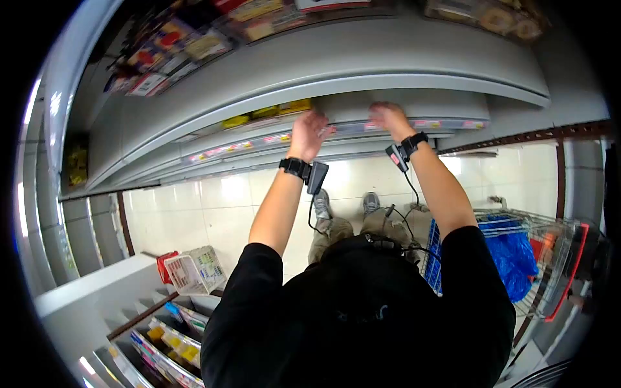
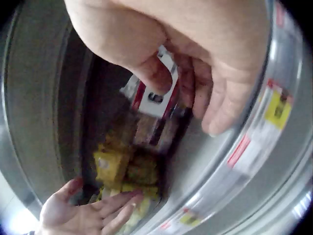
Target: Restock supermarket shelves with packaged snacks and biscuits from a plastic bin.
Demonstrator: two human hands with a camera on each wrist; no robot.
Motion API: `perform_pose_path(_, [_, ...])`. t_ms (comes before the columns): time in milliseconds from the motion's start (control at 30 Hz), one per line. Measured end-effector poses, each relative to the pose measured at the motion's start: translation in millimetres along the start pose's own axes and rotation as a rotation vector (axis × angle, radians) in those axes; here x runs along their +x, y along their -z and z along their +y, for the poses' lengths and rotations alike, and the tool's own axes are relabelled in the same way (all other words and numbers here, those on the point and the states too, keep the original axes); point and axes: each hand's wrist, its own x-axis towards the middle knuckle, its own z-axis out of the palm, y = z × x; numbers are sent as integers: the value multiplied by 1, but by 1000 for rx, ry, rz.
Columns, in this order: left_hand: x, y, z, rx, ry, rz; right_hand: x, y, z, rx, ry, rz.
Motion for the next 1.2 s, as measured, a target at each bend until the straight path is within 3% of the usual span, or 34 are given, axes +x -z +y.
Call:
perform_pose_path(33, [-13, 12, 1, -46, -8, 77, -5, -22, 1, -78, -62, -145])
perform_pose_path(133, [-38, 43, 22, -218, -17, 170, -24, -105, 2, -80, -138, -230])
perform_pose_path(233, [-46, 72, 41, -340, -191, 261, -23, -157, 13, 48, -159, -345])
perform_pose_path(300, [-41, 101, 56, -374, -319, 176, -16, -185, 27, 214, -74, -298])
perform_pose_path(367, [-34, 116, 72, -398, -338, 111, -11, -202, 38, 279, -119, -349])
perform_pose_path(433, [-26, 122, 81, -402, -301, 46, -27, -225, 29, 290, -54, -220])
perform_pose_path(467, [-19, 122, 83, -442, -310, 28, -29, -232, 24, 297, 5, -257])
perform_pose_path(500, [20, 162, 74, -459, -315, -312, -7, -228, 36, 303, 24, -219])
perform_pose_path(567, [51, 171, 76, -451, -311, -327, 18, -229, 35, 338, 59, -109])
perform_pose_path(633, [43, 131, 96, -475, -300, -85, 46, -222, 28, 335, 99, -44])
perform_pose_path(767, [29, 115, 122, -300, -323, -99, 44, -252, -10, 289, 35, 64])
perform_pose_path(833, [30, 130, 108, -218, -383, -123, 49, -241, 3, 267, 37, 34])
perform_pose_path(867, [24, 135, 108, -278, -308, -24, 46, -241, 7, 229, 62, 46])
perform_pose_path(967, [-21, 199, 119, -166, -321, 33, 44, -242, 18, 197, 50, 46])
perform_pose_path(1033, [-42, 244, 127, -314, -428, 313, 36, -250, 28, 156, 46, -67])
perform_pose_path(1100, [-55, 268, 150, -427, -594, 495, 25, -260, 37, 135, 25, -52])
perform_pose_path(1200, [-40, 293, 182, -561, -591, 401, 21, -267, 39, 90, -3, -30])
